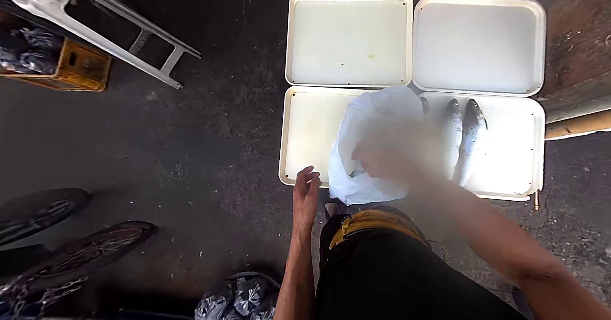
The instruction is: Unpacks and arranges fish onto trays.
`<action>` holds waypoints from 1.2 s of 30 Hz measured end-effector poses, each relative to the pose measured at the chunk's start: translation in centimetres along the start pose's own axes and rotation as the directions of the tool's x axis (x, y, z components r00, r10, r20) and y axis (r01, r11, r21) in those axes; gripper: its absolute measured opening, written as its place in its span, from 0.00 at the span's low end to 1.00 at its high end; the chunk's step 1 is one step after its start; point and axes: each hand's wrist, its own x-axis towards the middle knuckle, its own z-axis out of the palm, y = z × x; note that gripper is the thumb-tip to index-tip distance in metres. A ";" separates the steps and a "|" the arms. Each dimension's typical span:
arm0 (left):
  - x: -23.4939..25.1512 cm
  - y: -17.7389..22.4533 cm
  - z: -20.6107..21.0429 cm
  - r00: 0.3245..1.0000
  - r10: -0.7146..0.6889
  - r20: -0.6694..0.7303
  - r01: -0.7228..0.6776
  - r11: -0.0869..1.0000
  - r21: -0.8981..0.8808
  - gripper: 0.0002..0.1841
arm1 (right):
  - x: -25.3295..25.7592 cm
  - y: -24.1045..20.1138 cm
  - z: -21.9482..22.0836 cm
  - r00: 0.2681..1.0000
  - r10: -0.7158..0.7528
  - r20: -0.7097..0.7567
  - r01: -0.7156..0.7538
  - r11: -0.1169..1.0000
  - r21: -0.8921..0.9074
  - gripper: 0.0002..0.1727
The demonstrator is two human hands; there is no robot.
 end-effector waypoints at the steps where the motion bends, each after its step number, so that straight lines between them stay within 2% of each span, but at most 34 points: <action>1: 0.6 -1.4 0.3 0.986 -0.125 0.110 0.133 0.988 -0.076 0.25 | 1.9 0.1 1.6 0.986 0.113 0.119 -0.101 0.989 -0.104 0.16; 2: 1.0 -2.4 0.8 0.947 -0.233 0.221 0.268 0.953 -0.140 0.25 | 2.8 0.0 3.0 0.956 0.217 0.195 -0.188 0.970 -0.156 0.21; 4: 1.3 -3.4 2.2 0.839 -0.352 0.415 0.472 0.850 -0.234 0.23 | 2.8 -0.9 4.8 0.894 0.356 0.271 -0.307 0.929 -0.205 0.29; 6: 1.6 -3.8 3.3 0.748 -0.367 0.552 0.578 0.769 -0.272 0.22 | 1.3 -3.7 4.4 0.864 0.427 0.267 -0.386 0.902 -0.194 0.28; 7: 1.9 -4.0 3.8 0.728 -0.361 0.583 0.604 0.740 -0.296 0.22 | 0.8 -4.1 4.4 0.868 0.435 0.238 -0.405 0.899 -0.167 0.27; 12: 2.3 -4.8 4.9 0.746 -0.301 0.594 0.634 0.592 -0.497 0.27 | -0.8 -2.1 4.8 0.935 0.344 0.086 -0.346 0.938 0.012 0.25; 15: 2.2 -4.0 5.2 0.738 -0.262 0.622 0.641 0.560 -0.524 0.31 | -2.4 -1.7 5.7 0.950 0.303 -0.079 -0.298 0.952 0.063 0.20; 18: 2.0 -3.5 5.5 0.775 -0.288 0.563 0.612 0.565 -0.553 0.29 | -3.3 -1.7 5.7 0.949 0.313 -0.041 -0.305 0.942 0.142 0.20; 21: 2.4 -3.3 5.7 0.818 -0.271 0.507 0.559 0.582 -0.591 0.25 | -2.5 0.9 8.4 0.948 0.174 -0.267 -0.079 0.940 0.332 0.21; 23: 2.9 -3.1 6.1 0.843 -0.257 0.472 0.517 0.630 -0.580 0.23 | -1.6 2.7 9.1 0.949 0.080 -0.304 0.036 0.933 0.358 0.21; 25: 2.9 -2.2 6.6 0.877 -0.234 0.420 0.444 0.728 -0.521 0.25 | -2.1 2.5 7.8 0.965 0.111 -0.237 0.001 0.904 0.427 0.23; 26: 2.7 -1.7 6.8 0.906 -0.190 0.379 0.363 0.809 -0.462 0.29 | -2.5 2.3 7.1 0.968 0.138 -0.208 -0.028 0.888 0.459 0.25; 28: 1.7 -0.5 7.3 0.950 -0.015 0.312 0.114 0.947 -0.302 0.40 | -4.2 0.6 4.6 0.966 0.226 -0.128 -0.120 0.826 0.551 0.27; 30: 1.3 1.0 8.3 0.958 0.158 0.240 -0.124 0.981 -0.150 0.42 | -5.3 0.3 3.2 0.955 0.271 -0.121 -0.148 0.789 0.597 0.28; 31: 1.5 1.5 9.0 0.952 0.225 0.208 -0.209 0.973 -0.096 0.37 | -5.3 0.7 2.8 0.955 0.260 -0.143 -0.127 0.793 0.595 0.27; 33: 2.4 2.1 9.8 0.926 0.346 0.149 -0.346 0.938 -0.027 0.21 | -4.9 2.1 2.4 0.963 0.180 -0.198 -0.037 0.821 0.569 0.24; 35: 2.7 2.3 9.6 0.901 0.412 0.138 -0.425 0.901 0.085 0.10 | -4.6 3.1 2.4 0.964 0.122 -0.236 0.027 0.838 0.546 0.21; 36: 2.8 2.4 9.2 0.892 0.436 0.123 -0.452 0.875 0.172 0.05 | -4.8 3.4 2.2 0.965 0.139 -0.223 -0.001 0.849 0.528 0.22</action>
